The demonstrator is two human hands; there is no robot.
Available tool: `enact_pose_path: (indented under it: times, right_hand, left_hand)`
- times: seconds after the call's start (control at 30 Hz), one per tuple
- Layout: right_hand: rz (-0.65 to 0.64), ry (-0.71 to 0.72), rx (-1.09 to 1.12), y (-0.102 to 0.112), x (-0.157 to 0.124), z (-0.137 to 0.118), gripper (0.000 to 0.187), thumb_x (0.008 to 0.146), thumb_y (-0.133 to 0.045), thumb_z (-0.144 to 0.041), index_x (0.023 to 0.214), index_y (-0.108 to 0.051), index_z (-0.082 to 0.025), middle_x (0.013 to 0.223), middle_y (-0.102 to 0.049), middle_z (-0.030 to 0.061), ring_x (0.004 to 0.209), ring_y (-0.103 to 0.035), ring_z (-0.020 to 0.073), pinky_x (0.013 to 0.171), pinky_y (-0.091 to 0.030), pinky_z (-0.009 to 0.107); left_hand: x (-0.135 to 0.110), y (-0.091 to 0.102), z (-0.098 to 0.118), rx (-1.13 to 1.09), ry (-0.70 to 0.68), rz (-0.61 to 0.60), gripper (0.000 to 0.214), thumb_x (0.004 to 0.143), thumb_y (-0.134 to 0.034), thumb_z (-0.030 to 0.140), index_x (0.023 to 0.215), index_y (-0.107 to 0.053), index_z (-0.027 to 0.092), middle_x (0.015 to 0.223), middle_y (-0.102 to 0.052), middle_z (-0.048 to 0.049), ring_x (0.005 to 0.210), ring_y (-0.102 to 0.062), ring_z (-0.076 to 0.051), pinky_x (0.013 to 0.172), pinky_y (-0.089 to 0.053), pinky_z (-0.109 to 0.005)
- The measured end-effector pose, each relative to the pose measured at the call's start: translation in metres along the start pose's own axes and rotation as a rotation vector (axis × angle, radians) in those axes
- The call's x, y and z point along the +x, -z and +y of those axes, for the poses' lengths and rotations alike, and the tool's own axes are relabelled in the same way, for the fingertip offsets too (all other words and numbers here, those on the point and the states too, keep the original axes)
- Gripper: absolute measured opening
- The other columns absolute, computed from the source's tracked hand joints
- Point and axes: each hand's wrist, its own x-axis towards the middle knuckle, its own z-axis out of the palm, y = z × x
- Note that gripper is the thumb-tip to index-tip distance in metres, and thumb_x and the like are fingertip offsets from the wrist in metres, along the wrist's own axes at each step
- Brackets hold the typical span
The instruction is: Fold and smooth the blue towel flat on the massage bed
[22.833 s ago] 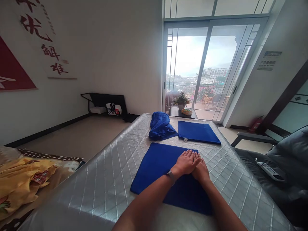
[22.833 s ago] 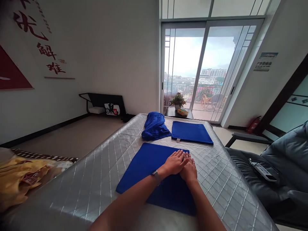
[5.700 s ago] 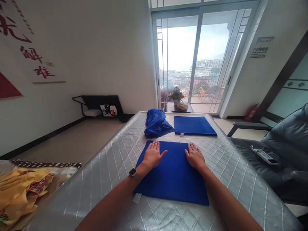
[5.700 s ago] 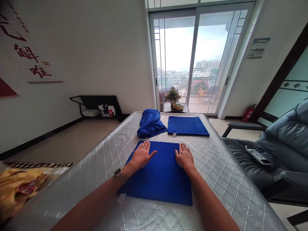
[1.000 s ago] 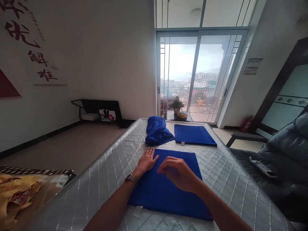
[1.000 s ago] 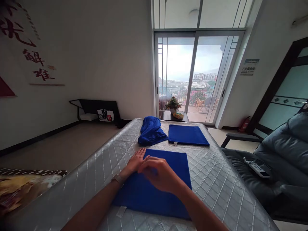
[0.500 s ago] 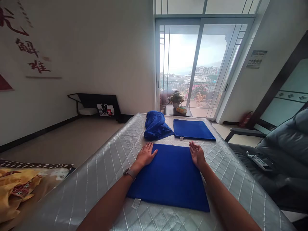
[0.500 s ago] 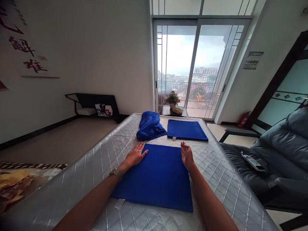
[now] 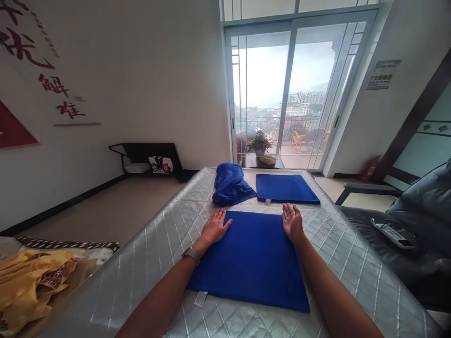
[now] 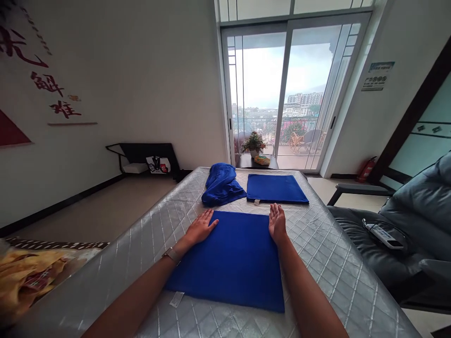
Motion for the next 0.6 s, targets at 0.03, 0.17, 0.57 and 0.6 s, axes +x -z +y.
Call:
enact_pose_path:
  times: [0.03, 0.17, 0.57, 0.6]
  right_hand:
    - [0.002, -0.001, 0.007, 0.001, 0.000, 0.000, 0.047, 0.091, -0.041, -0.051, 0.130, -0.058, -0.030, 0.149, -0.050, 0.0000, 0.143, -0.037, 0.0140, 0.122, -0.018, 0.037]
    - [0.011, 0.000, 0.033, 0.002, 0.002, 0.001, 0.050, 0.092, -0.040, -0.052, 0.133, -0.055, -0.029, 0.152, -0.047, 0.0018, 0.143, -0.037, 0.0138, 0.122, -0.020, 0.037]
    - [0.017, 0.022, 0.073, 0.003, 0.005, 0.004, 0.051, 0.093, -0.039, -0.051, 0.137, -0.051, -0.028, 0.148, -0.052, 0.0040, 0.140, -0.042, 0.0148, 0.121, -0.022, 0.039]
    - [0.013, 0.025, 0.072, 0.004, 0.005, 0.004, 0.052, 0.093, -0.039, -0.050, 0.138, -0.051, -0.027, 0.146, -0.054, 0.0040, 0.138, -0.044, 0.0152, 0.121, -0.024, 0.039]
  left_hand:
    - [0.000, 0.001, 0.000, -0.001, 0.001, -0.011, 0.075, 0.101, -0.024, 0.056, 0.155, -0.028, 0.003, 0.162, -0.023, -0.0158, 0.150, -0.020, -0.026, 0.123, -0.014, -0.041]
    - [0.004, 0.006, 0.002, -0.071, 0.051, -0.007, 0.075, 0.101, -0.026, 0.055, 0.152, -0.030, 0.001, 0.160, -0.024, -0.0204, 0.150, -0.018, -0.028, 0.123, -0.009, -0.044]
    - [0.050, -0.018, 0.217, -1.692, 0.000, -0.157, 0.061, 0.100, -0.035, 0.050, 0.151, -0.039, 0.017, 0.162, -0.028, -0.0041, 0.151, -0.016, -0.019, 0.124, -0.011, -0.032]
    - [0.056, -0.021, 0.237, -1.761, 0.016, -0.185, 0.059, 0.101, -0.032, 0.050, 0.151, -0.040, 0.019, 0.162, -0.028, -0.0020, 0.151, -0.015, -0.018, 0.124, -0.010, -0.031]
